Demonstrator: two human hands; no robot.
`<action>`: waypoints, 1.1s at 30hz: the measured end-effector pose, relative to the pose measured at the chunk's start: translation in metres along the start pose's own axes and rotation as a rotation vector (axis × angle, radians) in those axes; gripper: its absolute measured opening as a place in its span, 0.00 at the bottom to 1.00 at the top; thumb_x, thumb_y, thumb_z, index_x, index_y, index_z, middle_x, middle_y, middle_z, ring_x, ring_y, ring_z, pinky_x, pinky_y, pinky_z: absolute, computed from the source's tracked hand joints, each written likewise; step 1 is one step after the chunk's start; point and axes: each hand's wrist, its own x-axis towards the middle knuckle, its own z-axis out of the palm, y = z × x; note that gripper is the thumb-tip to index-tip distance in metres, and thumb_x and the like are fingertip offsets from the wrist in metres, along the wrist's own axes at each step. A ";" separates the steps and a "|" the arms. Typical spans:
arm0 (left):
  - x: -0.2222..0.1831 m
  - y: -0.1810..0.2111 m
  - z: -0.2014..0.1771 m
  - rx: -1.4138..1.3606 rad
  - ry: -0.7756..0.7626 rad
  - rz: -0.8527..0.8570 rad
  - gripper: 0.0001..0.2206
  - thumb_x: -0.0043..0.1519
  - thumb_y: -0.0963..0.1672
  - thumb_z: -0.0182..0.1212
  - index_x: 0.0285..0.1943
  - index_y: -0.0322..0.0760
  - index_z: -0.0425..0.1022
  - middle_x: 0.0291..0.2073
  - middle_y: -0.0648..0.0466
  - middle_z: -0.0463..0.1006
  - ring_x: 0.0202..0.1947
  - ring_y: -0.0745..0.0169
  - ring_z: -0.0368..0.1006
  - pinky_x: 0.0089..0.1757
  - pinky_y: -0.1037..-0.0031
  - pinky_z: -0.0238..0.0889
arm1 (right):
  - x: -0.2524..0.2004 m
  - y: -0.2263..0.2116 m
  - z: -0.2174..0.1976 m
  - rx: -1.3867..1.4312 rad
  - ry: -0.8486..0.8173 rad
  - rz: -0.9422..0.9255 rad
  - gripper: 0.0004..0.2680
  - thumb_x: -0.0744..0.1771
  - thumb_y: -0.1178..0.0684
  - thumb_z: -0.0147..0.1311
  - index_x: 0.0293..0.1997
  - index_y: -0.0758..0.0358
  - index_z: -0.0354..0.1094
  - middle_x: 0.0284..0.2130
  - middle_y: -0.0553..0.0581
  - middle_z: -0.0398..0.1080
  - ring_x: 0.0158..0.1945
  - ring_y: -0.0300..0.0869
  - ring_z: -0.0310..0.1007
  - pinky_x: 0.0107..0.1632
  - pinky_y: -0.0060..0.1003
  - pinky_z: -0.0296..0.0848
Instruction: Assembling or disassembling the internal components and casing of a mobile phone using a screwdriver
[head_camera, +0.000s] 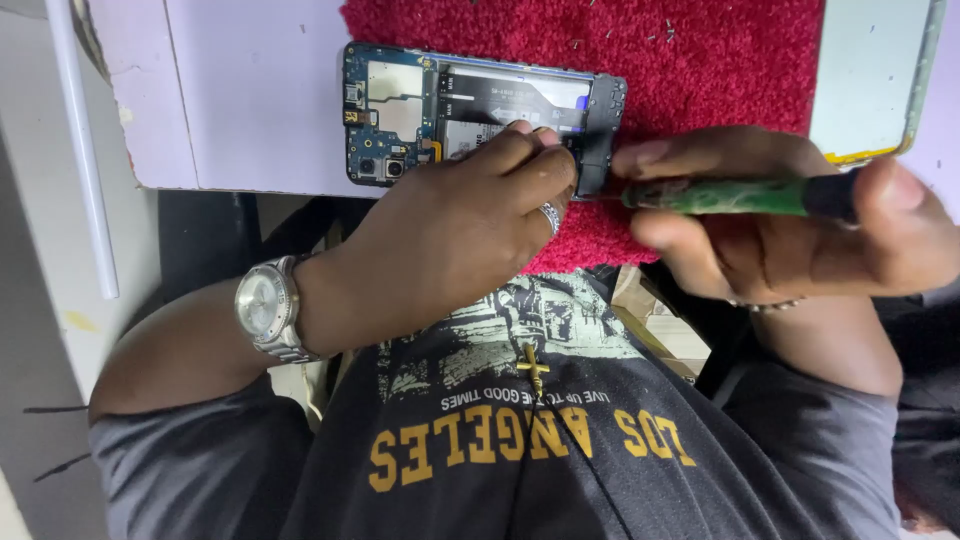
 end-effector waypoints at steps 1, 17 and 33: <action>0.000 0.001 0.000 -0.001 0.001 0.000 0.06 0.66 0.38 0.69 0.37 0.42 0.82 0.52 0.54 0.75 0.58 0.51 0.72 0.46 0.78 0.79 | 0.008 0.007 0.002 -0.001 0.001 0.000 0.43 0.69 0.37 0.79 0.75 0.89 0.46 0.77 0.82 0.51 0.74 0.63 0.62 0.72 0.48 0.67; 0.002 0.003 -0.001 0.052 0.058 -0.002 0.09 0.66 0.38 0.70 0.32 0.41 0.83 0.57 0.56 0.77 0.55 0.57 0.72 0.48 0.79 0.79 | 0.017 -0.015 0.031 -2.032 -0.310 -0.858 0.13 0.72 0.47 0.66 0.46 0.66 0.66 0.45 0.68 0.70 0.44 0.57 0.74 0.45 0.49 0.79; 0.002 0.006 0.002 -0.072 0.082 -0.058 0.04 0.69 0.38 0.65 0.41 0.32 0.83 0.61 0.49 0.77 0.58 0.51 0.70 0.39 0.75 0.80 | 0.018 -0.017 0.053 -1.656 -0.308 -0.617 0.09 0.70 0.70 0.47 0.54 0.73 0.53 0.64 0.91 0.67 0.69 0.75 0.76 0.65 0.52 0.82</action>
